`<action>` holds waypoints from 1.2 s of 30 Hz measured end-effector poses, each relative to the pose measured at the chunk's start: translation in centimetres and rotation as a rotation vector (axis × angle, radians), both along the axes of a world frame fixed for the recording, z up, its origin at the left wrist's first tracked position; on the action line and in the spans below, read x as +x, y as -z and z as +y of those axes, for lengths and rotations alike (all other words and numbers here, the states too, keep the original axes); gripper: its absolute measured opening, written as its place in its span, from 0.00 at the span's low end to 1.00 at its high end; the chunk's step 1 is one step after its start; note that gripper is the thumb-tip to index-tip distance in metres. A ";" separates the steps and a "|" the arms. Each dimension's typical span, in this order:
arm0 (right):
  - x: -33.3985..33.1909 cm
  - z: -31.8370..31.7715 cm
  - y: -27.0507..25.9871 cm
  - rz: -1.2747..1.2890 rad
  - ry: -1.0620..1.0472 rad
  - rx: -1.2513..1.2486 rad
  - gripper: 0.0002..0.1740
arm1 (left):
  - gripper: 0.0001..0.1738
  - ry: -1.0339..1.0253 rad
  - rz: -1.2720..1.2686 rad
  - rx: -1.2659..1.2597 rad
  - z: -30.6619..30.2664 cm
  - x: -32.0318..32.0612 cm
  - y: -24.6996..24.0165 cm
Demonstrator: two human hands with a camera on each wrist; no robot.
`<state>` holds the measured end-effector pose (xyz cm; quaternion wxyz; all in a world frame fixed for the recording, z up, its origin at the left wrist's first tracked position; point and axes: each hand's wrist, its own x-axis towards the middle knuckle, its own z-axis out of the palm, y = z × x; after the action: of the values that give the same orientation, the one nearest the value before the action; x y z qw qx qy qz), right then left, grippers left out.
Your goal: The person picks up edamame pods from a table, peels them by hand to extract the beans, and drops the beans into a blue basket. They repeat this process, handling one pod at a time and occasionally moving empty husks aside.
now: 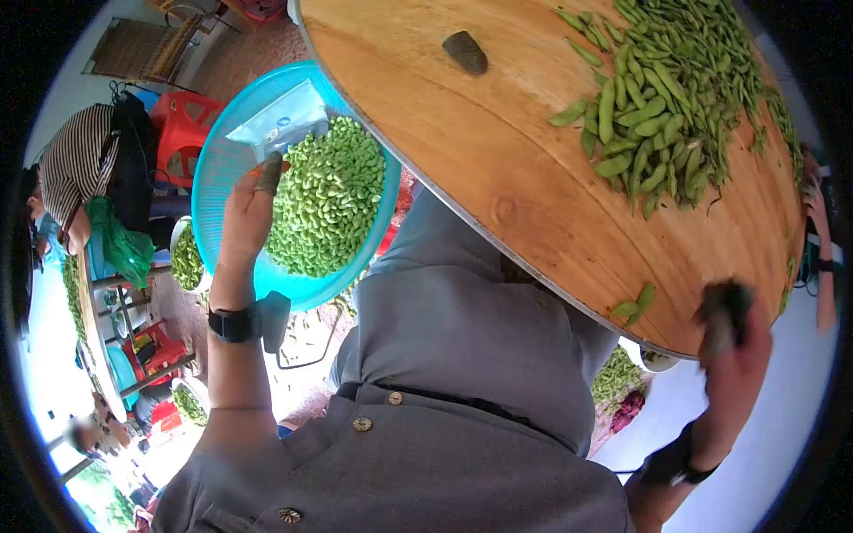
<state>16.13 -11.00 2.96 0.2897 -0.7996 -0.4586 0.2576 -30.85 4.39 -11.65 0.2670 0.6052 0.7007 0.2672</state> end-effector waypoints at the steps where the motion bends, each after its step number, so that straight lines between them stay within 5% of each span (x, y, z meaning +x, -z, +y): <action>1: 1.0 1.5 0.4 -0.084 0.027 0.055 0.19 | 0.19 0.059 0.135 0.188 0.1 -0.3 0.4; 2: 2.5 2.9 0.9 -0.170 0.054 0.108 0.19 | 0.19 0.119 0.269 0.373 0.0 -0.5 0.7; 6: 5.6 7.1 3.7 -0.341 0.049 0.055 0.20 | 0.16 -0.081 0.006 0.210 -0.7 1.6 -2.4; 8: 7.1 7.8 6.4 -0.469 -0.114 0.237 0.20 | 0.15 -0.103 -0.095 0.231 -1.1 2.2 -2.9; 10: 5.9 7.9 5.9 -0.475 -0.147 0.306 0.19 | 0.14 -0.103 -0.143 0.141 -1.7 3.0 -3.8; 12: 3.2 7.8 4.1 -0.349 -0.010 0.031 0.17 | 0.13 -0.087 -0.137 0.201 -1.8 3.4 -3.3; 21: 2.8 7.6 4.2 -0.300 0.147 0.128 0.14 | 0.10 0.166 -0.223 0.333 -1.8 7.7 -3.2; 36: 2.6 8.2 5.0 -0.289 0.047 0.170 0.10 | 0.14 0.383 -0.256 0.283 -3.2 10.8 -4.3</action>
<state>18.77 -2.82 -2.07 0.2935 -0.8114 -0.4967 0.0935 -20.06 1.23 -7.37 0.3118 0.7194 0.4896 0.3814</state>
